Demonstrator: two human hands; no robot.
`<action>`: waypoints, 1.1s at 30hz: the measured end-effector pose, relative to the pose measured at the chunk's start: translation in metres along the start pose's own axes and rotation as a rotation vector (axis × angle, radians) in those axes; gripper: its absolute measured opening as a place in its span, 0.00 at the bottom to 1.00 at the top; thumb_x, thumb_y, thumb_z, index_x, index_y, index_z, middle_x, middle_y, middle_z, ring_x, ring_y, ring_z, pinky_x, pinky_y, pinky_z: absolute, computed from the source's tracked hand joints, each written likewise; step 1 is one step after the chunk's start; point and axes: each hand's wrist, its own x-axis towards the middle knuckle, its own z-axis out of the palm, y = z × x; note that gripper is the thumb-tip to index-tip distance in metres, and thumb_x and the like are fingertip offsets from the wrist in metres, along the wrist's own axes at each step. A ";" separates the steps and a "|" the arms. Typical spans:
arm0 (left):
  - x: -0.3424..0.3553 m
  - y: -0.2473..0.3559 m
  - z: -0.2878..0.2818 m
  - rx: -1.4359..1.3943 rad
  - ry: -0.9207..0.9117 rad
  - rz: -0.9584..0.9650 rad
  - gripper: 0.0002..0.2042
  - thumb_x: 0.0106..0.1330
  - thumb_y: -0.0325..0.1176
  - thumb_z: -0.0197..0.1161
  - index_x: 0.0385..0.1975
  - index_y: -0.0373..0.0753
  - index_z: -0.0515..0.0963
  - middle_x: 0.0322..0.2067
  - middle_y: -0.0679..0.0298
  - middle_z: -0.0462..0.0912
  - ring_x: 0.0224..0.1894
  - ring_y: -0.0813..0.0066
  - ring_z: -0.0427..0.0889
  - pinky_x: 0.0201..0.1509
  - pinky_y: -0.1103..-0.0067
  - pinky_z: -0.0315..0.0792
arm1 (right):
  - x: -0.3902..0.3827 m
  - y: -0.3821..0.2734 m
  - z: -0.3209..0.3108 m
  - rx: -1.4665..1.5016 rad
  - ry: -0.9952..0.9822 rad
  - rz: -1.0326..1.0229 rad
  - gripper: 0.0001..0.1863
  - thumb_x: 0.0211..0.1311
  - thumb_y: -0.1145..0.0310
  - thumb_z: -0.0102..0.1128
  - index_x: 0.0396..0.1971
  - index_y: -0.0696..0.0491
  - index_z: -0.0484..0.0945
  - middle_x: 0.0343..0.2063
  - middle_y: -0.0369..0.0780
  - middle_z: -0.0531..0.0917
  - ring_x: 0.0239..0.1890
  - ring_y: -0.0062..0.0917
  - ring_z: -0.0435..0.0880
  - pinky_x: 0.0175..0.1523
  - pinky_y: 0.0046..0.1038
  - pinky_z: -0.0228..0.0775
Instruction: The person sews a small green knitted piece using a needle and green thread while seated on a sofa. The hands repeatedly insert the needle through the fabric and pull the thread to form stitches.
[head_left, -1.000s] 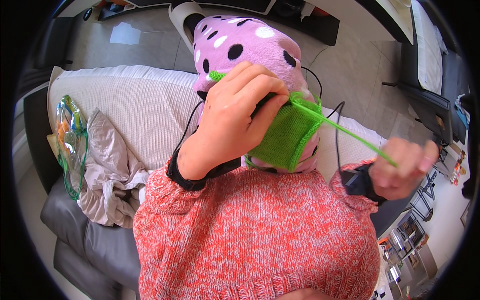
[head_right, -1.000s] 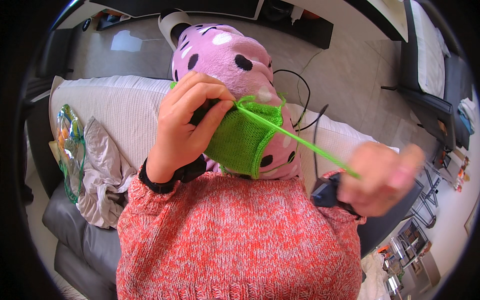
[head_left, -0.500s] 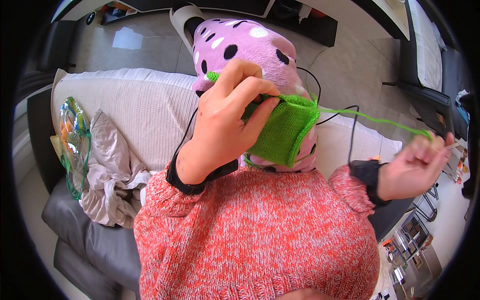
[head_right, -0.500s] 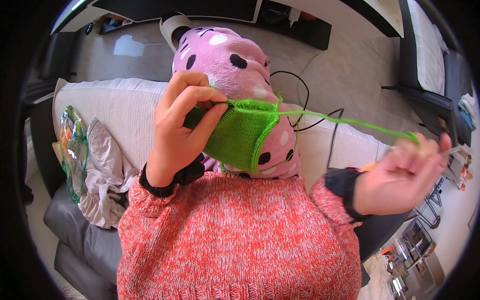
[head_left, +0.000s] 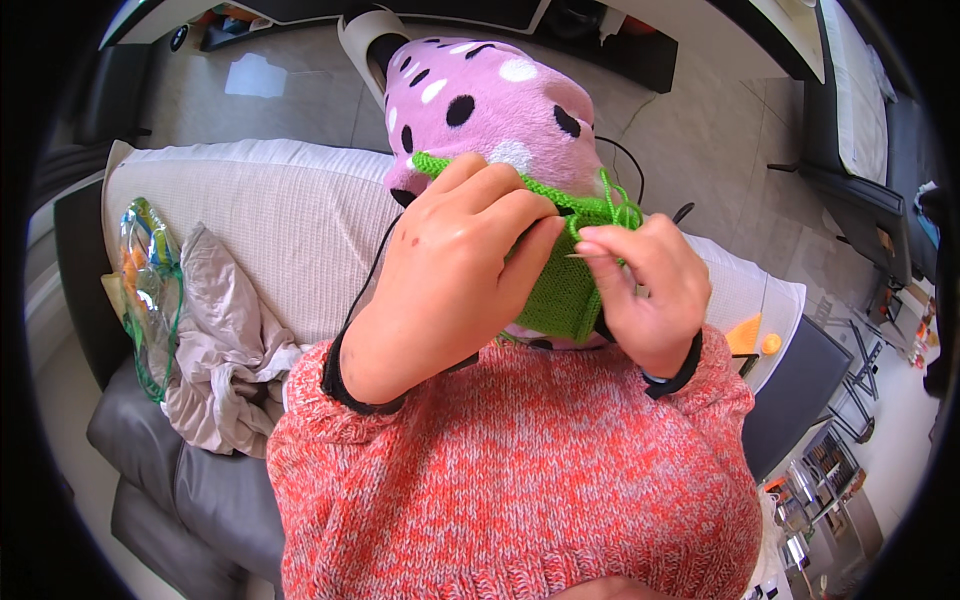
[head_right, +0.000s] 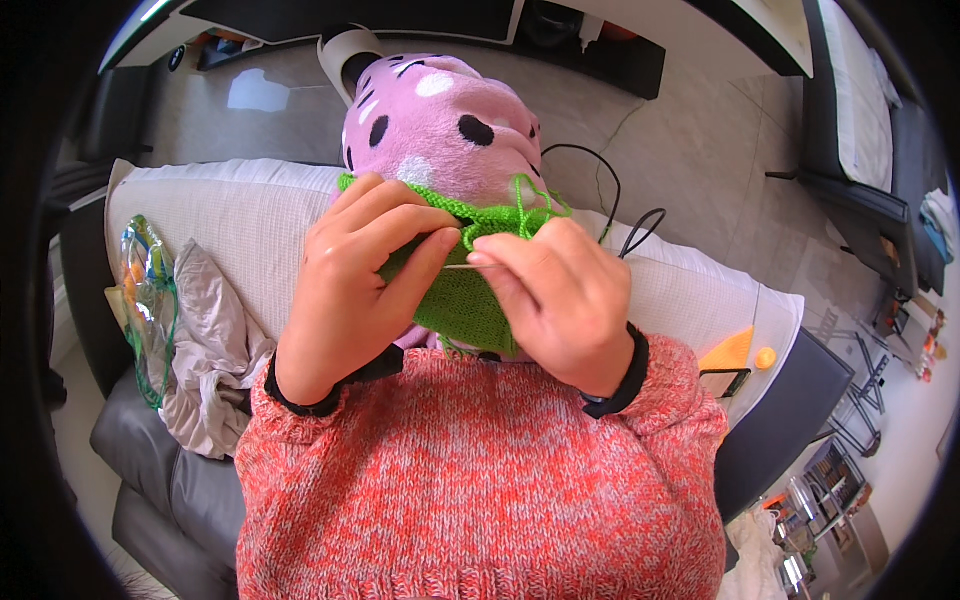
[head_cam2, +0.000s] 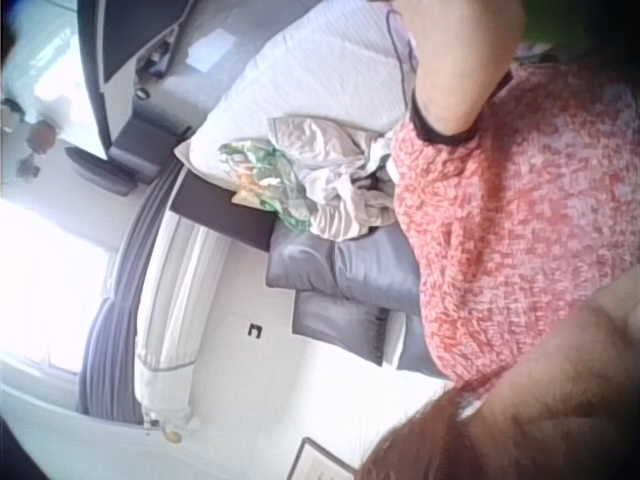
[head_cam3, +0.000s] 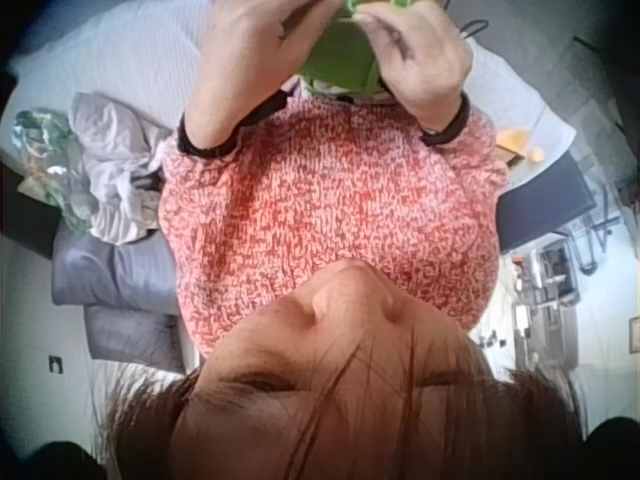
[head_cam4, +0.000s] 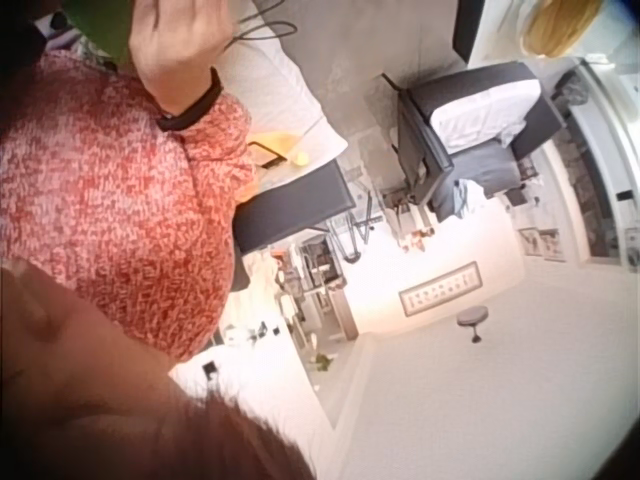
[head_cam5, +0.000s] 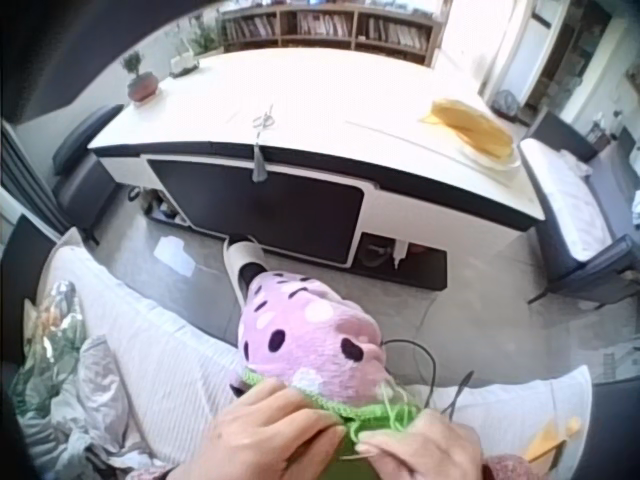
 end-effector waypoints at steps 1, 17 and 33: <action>0.000 0.001 0.000 0.014 -0.014 -0.010 0.04 0.54 0.26 0.66 0.26 0.36 0.78 0.26 0.61 0.75 0.30 0.61 0.74 0.35 0.70 0.70 | 0.001 0.002 -0.002 0.020 0.009 0.032 0.09 0.52 0.76 0.69 0.34 0.56 0.80 0.21 0.40 0.74 0.20 0.28 0.74 0.25 0.26 0.64; 0.002 -0.014 0.012 -0.074 0.072 0.087 0.08 0.46 0.25 0.68 0.26 0.39 0.77 0.25 0.65 0.73 0.29 0.65 0.73 0.32 0.74 0.69 | 0.006 0.008 -0.011 0.013 0.046 0.132 0.08 0.59 0.82 0.60 0.39 0.58 0.79 0.25 0.40 0.72 0.20 0.23 0.69 0.25 0.23 0.60; -0.001 -0.014 0.011 -0.159 0.078 0.077 0.11 0.42 0.19 0.69 0.27 0.36 0.80 0.24 0.63 0.76 0.28 0.66 0.73 0.32 0.75 0.65 | 0.011 0.013 -0.012 -0.007 -0.030 -0.019 0.11 0.50 0.83 0.65 0.35 0.57 0.81 0.25 0.39 0.71 0.22 0.25 0.73 0.25 0.23 0.65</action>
